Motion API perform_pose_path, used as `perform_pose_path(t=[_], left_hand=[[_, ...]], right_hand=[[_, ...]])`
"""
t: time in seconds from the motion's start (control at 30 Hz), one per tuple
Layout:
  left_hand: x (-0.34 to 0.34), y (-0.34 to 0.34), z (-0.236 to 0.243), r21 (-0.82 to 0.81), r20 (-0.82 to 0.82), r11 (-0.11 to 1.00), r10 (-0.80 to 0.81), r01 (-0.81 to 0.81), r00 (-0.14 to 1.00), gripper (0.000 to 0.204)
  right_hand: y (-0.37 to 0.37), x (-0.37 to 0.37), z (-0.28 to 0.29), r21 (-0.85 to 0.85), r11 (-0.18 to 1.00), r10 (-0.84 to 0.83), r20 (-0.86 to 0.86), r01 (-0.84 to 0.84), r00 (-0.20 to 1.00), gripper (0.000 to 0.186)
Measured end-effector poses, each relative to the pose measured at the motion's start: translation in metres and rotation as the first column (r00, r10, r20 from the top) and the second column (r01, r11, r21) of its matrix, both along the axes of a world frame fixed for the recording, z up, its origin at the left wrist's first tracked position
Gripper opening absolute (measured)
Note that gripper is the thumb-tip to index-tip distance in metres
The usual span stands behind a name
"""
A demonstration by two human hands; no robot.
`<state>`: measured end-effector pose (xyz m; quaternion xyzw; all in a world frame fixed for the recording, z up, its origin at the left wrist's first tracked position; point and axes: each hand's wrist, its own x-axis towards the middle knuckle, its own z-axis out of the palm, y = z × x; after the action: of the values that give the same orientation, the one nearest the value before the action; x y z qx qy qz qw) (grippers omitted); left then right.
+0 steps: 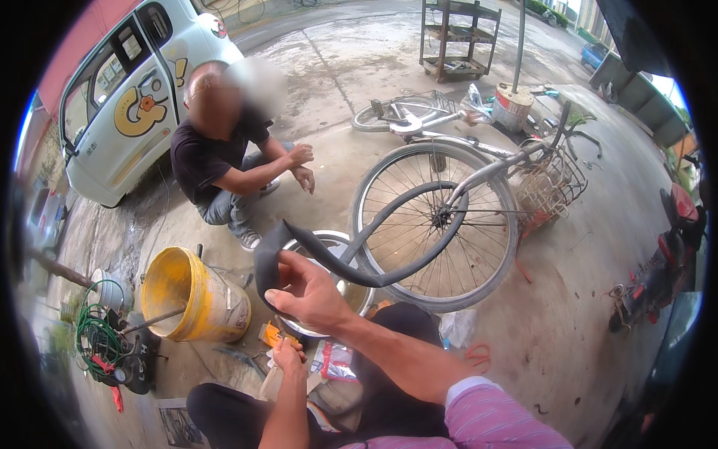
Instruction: The person rubs a bicycle inner tube with a textured patch, then retrieves a patch kit and a tube of glue. They apply glue to the inner tube and prepare to attach a patch.
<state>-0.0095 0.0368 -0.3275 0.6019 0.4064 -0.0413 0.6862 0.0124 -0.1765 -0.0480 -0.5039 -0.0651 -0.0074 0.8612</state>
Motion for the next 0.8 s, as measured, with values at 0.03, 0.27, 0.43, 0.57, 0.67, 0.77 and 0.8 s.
perform_pose_path(t=[0.03,0.27,0.43,0.57,0.67,0.77,0.8], left_hand=[[-0.013,-0.008,-0.011,0.033,-0.069,0.999,-0.005,0.008,0.998,0.030],[-0.082,-0.023,-0.080,0.173,-0.133,0.949,-0.244,0.265,0.961,0.033],[-0.101,-0.012,-0.093,0.112,-0.465,0.730,-0.561,0.674,0.685,0.039],[-0.088,-0.003,-0.091,0.262,-0.713,0.144,-0.637,0.954,0.292,0.048],[-0.038,0.025,-0.118,0.300,-0.707,0.181,-0.616,0.936,0.346,0.050],[0.050,0.039,-0.066,0.223,-0.718,0.162,-0.640,0.961,0.274,0.037],[0.075,0.054,-0.076,0.355,-0.717,0.185,-0.575,0.916,0.394,0.033]], right_hand=[[-0.001,0.001,0.001,-0.013,1.000,-0.014,0.011,0.014,1.000,0.063],[-0.003,0.000,-0.001,-0.050,0.996,-0.068,0.021,0.069,0.997,0.062],[-0.007,0.000,-0.001,-0.066,0.995,-0.074,-0.003,0.073,0.997,0.062],[-0.002,0.002,0.000,-0.039,0.995,-0.097,0.002,0.097,0.995,0.061],[0.009,0.004,0.006,-0.010,0.993,-0.119,0.010,0.119,0.993,0.058],[-0.002,0.000,-0.009,0.046,0.976,-0.214,0.007,0.213,0.977,0.057],[-0.004,-0.001,-0.007,0.001,0.974,-0.227,0.017,0.227,0.974,0.056]])
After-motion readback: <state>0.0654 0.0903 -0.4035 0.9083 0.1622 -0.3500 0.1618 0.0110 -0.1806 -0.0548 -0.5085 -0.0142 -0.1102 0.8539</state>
